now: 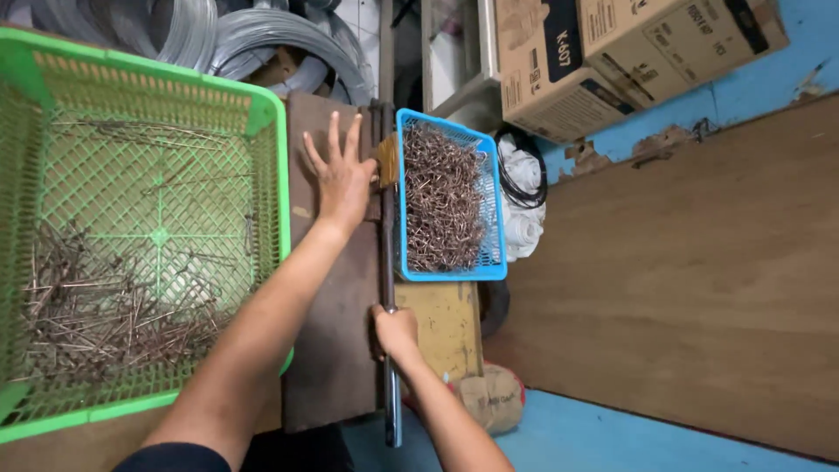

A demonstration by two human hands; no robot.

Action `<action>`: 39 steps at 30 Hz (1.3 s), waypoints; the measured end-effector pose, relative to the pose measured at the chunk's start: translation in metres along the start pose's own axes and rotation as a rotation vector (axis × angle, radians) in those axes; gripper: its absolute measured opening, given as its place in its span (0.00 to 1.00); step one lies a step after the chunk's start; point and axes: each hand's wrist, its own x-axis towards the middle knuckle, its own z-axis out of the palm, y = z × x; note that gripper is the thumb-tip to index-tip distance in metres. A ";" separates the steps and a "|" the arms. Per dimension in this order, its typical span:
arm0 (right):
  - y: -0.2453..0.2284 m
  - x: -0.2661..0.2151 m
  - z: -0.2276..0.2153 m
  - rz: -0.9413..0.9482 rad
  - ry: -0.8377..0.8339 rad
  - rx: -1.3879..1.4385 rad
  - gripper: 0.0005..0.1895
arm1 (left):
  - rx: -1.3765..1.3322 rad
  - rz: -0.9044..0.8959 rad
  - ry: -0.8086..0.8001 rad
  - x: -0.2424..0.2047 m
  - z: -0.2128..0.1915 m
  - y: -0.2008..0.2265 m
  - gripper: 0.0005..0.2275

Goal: Processing small metal pins using a manual lever tool on a wooden workbench

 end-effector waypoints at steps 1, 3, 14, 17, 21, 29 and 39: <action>0.001 -0.002 -0.002 -0.004 0.002 -0.002 0.21 | -0.001 -0.002 0.004 -0.004 0.004 0.001 0.02; -0.002 -0.005 -0.004 0.012 0.007 0.012 0.21 | 0.041 -0.004 0.031 -0.004 0.009 0.000 0.03; -0.001 -0.010 -0.006 -0.022 -0.005 0.054 0.24 | -0.002 -0.123 -0.003 -0.012 0.018 -0.003 0.04; 0.023 0.034 0.008 -0.077 0.006 0.110 0.23 | 0.006 -0.139 0.000 -0.005 0.012 -0.003 0.06; 0.038 0.044 0.006 -0.125 -0.002 0.235 0.26 | -0.007 -0.175 -0.045 -0.010 0.015 -0.002 0.05; 0.023 -0.003 -0.050 -0.331 -0.251 0.516 0.30 | -0.212 -0.303 -0.121 -0.020 0.023 -0.022 0.04; -0.031 -0.024 -0.130 -0.392 -0.354 0.664 0.40 | -0.323 -0.312 -0.265 -0.023 0.005 -0.016 0.04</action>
